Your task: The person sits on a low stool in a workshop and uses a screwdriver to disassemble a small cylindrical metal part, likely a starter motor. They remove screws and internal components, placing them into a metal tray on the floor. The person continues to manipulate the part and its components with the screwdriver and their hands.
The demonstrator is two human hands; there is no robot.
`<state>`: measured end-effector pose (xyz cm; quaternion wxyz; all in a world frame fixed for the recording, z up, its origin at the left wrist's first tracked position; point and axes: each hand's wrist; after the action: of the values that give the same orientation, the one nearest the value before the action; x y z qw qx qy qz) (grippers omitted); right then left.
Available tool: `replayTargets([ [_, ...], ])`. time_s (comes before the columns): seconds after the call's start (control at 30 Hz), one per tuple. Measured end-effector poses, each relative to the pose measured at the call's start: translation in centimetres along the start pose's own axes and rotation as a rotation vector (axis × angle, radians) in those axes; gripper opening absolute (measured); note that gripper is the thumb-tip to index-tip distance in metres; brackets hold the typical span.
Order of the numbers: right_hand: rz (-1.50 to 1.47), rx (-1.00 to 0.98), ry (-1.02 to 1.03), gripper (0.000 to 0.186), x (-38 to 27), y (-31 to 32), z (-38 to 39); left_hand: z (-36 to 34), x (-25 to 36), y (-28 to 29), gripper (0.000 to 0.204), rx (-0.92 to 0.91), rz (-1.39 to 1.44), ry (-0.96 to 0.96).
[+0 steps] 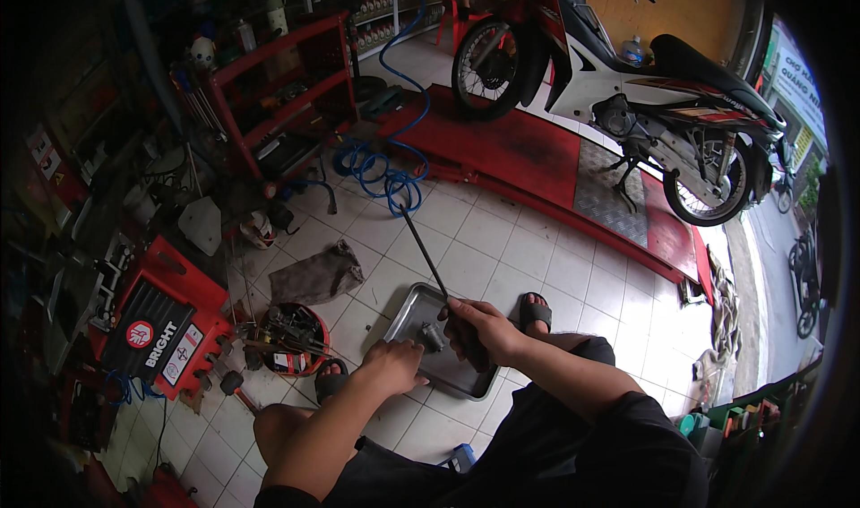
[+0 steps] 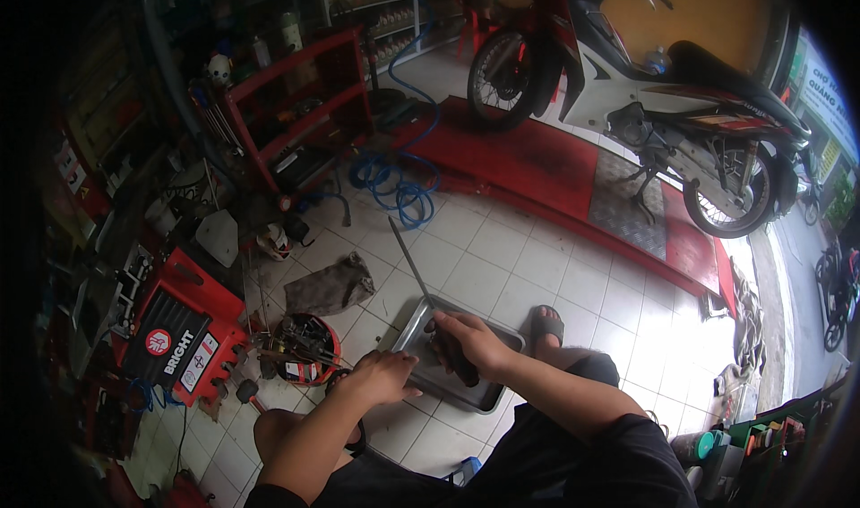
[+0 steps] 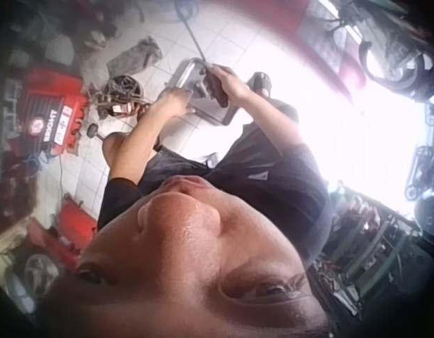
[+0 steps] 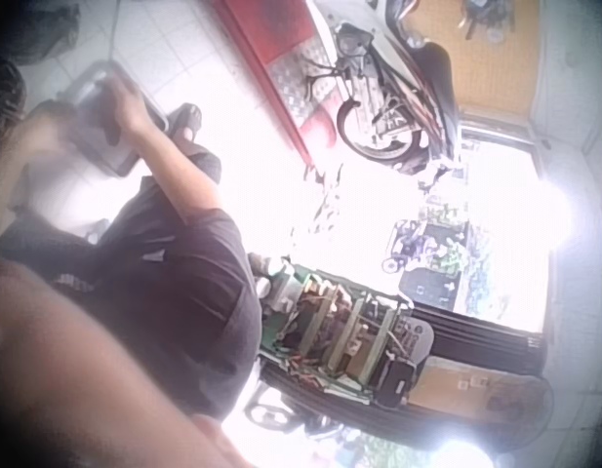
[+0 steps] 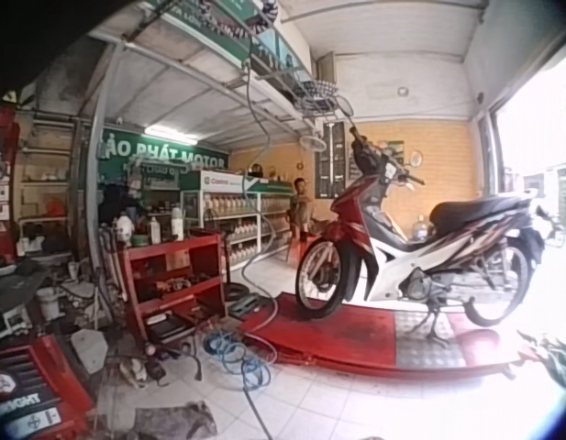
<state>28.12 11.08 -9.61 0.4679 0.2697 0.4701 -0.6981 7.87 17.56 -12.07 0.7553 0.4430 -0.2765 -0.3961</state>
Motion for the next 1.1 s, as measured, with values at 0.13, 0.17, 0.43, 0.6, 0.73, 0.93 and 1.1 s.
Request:
replayTargets([
  [0.13,-0.026,-0.014,0.005,0.045,0.21,0.12,-0.13,0.03,-0.04,-0.24,0.058,0.015,0.015,0.001],
  [0.17,-0.021,-0.018,0.006,0.045,0.21,0.13,-0.15,0.04,-0.07,-0.36,0.058,0.026,0.019,0.0],
  [0.43,-0.011,-0.02,0.005,0.045,0.2,0.23,-0.14,0.09,-0.2,-0.35,0.057,0.046,0.017,-0.012],
  [0.6,-0.006,-0.012,0.004,0.044,0.12,0.03,-0.04,0.15,-0.15,-0.12,0.057,0.03,0.015,0.003],
  [0.73,-0.01,-0.026,0.019,0.043,0.14,0.03,-0.06,0.01,-0.21,-0.15,0.058,0.02,0.019,-0.003],
  [0.93,0.005,-0.043,0.021,0.044,0.37,0.25,-0.31,0.27,-0.19,-0.17,0.058,0.035,0.016,0.0],
  [1.1,-0.008,-0.032,0.005,0.045,0.3,0.27,-0.18,-0.02,-0.27,-0.58,0.058,0.04,0.022,-0.007],
])
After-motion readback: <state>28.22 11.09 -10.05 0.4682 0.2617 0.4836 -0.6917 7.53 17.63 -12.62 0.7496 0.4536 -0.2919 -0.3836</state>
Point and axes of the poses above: each hand's wrist, its own z-axis away from the middle knuckle, its own y-axis out of the back of the hand, x = y × z, and after that the axes turned 4 degrees about -z, right-handed
